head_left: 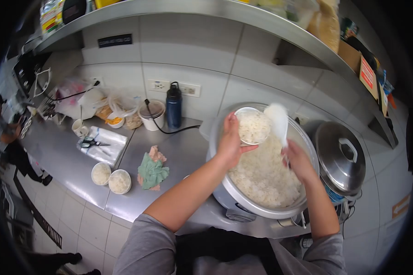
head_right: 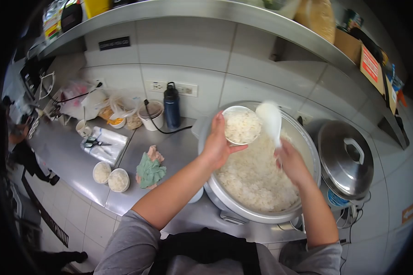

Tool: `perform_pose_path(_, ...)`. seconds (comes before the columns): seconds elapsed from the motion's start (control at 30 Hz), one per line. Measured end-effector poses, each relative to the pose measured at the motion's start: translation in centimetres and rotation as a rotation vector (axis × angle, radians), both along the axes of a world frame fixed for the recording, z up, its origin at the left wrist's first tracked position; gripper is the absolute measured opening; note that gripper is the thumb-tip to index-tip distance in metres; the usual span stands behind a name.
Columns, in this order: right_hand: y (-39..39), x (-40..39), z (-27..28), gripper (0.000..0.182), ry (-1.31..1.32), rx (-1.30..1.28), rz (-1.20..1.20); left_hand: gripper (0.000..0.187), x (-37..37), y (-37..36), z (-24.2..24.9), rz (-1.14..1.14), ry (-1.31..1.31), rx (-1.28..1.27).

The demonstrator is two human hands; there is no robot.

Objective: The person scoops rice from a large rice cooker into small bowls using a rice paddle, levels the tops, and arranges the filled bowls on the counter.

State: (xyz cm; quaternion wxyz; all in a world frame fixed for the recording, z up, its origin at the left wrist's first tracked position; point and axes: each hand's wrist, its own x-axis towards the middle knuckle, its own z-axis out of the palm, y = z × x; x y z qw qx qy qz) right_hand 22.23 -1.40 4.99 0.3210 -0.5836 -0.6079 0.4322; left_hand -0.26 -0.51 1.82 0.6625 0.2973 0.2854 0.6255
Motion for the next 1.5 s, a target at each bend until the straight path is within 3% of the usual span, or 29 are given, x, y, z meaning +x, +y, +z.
perform_pose_path(0.1, -3.0, -2.5, -0.8, 0.042, 0.011, -0.015, 0.076, 0.057, 0.2, -0.5, 0.3, 0.018, -0.047, 0.000)
perform_pose_path(0.13, -3.5, -3.5, -0.2, 0.045, -0.145, 0.103, 0.082, 0.056, 0.6, -0.6, 0.3, 0.031, -0.047, -0.001)
perform_pose_path(0.17, -3.4, -4.0, -0.6, 0.045, -0.144, 0.098, 0.083, 0.055, 1.0, -0.8, 0.2, 0.041, -0.046, -0.003)
perform_pose_path(0.23, -3.3, -5.4, -1.0, 0.048, -0.673, 0.827, 0.162, 0.054, 1.7, -1.3, 0.3, 0.070, -0.018, -0.015)
perform_pose_path(0.27, -4.1, -6.0, -0.4, 0.048, -0.691, 0.624, 0.147, 0.053, 1.9, -1.4, 0.4, 0.104, 0.004, -0.020)
perform_pose_path(0.3, -3.9, -5.8, 0.0, 0.048, -0.690, 0.623, 0.154, 0.053, 2.0, -1.5, 0.3, 0.110, 0.003, -0.023)
perform_pose_path(0.43, -3.0, -3.1, 0.8, 0.046, -0.584, 0.835, 0.306, 0.053, 1.9, -1.9, 0.1, 0.223, -0.066, -0.046)
perform_pose_path(0.5, -4.5, -3.0, 1.0, 0.047, -0.242, 0.135, -0.005, 0.053, 2.2, -2.0, 0.4, 0.280, -0.149, -0.059)
perform_pose_path(0.57, -5.8, -4.9, -0.7, 0.050, -0.380, 0.175, 0.093, 0.055, 3.0, -2.4, 0.9, 0.340, -0.143, -0.039)
perform_pose_path(0.63, -5.9, -6.1, -3.7, 0.055, -0.669, 0.939, 0.171, 0.057, 3.5, -2.7, 0.9, 0.351, -0.111, -0.082)
perform_pose_path(0.67, -3.9, -4.9, -3.9, 0.052, -0.780, 1.038, 0.156, 0.057, 3.5, -2.7, 0.9, 0.356, -0.124, -0.078)
perform_pose_path(0.7, -2.6, -4.1, -2.4, 0.052, -0.784, 1.028, 0.142, 0.058, 3.6, -2.6, 1.1, 0.352, -0.133, -0.070)
perform_pose_path(0.77, -0.1, -2.0, 1.7, 0.049, -0.361, 0.296, 0.076, 0.060, 2.2, -2.4, 0.7, 0.298, -0.197, -0.012)
perform_pose_path(0.83, 4.7, 3.0, -1.2, 0.041, -0.517, 0.312, 0.017, 0.060, 0.3, -2.4, 0.9, 0.282, -0.187, 0.007)
perform_pose_path(0.9, 8.1, 6.0, -6.0, 0.036, -0.951, 0.319, 0.061, 0.062, -1.8, -2.0, 0.8, 0.269, -0.183, 0.007)
perform_pose_path(0.97, 6.5, 3.7, -6.7, 0.033, -1.200, 0.151, 0.201, 0.066, -3.2, -2.0, 0.8, 0.231, -0.123, 0.054)
perform_pose_path(1.03, 2.6, -0.8, -4.6, 0.033, -1.181, 0.082, 0.299, 0.063, -3.8, -1.9, 0.7, 0.215, -0.113, 0.041)
perform_pose_path(1.17, 0.0, -1.9, -3.1, 0.037, -1.175, 0.073, 0.425, 0.061, -4.0, -2.2, 0.2, 0.205, -0.098, 0.041)
perform_pose_path(1.27, 0.9, 0.8, -3.8, 0.040, -1.025, 0.016, 0.424, 0.060, -3.9, -1.9, -0.5, 0.194, -0.057, 0.045)
perform_pose_path(1.33, 1.5, 2.2, -4.6, 0.041, -0.724, -0.134, 0.435, 0.059, -3.7, -1.9, -0.7, 0.167, 0.003, 0.094)
perform_pose_path(1.5, 2.2, 4.3, -4.0, 0.037, -0.551, -0.069, 0.297, 0.056, -3.0, -2.5, -0.1, 0.139, 0.041, 0.102)
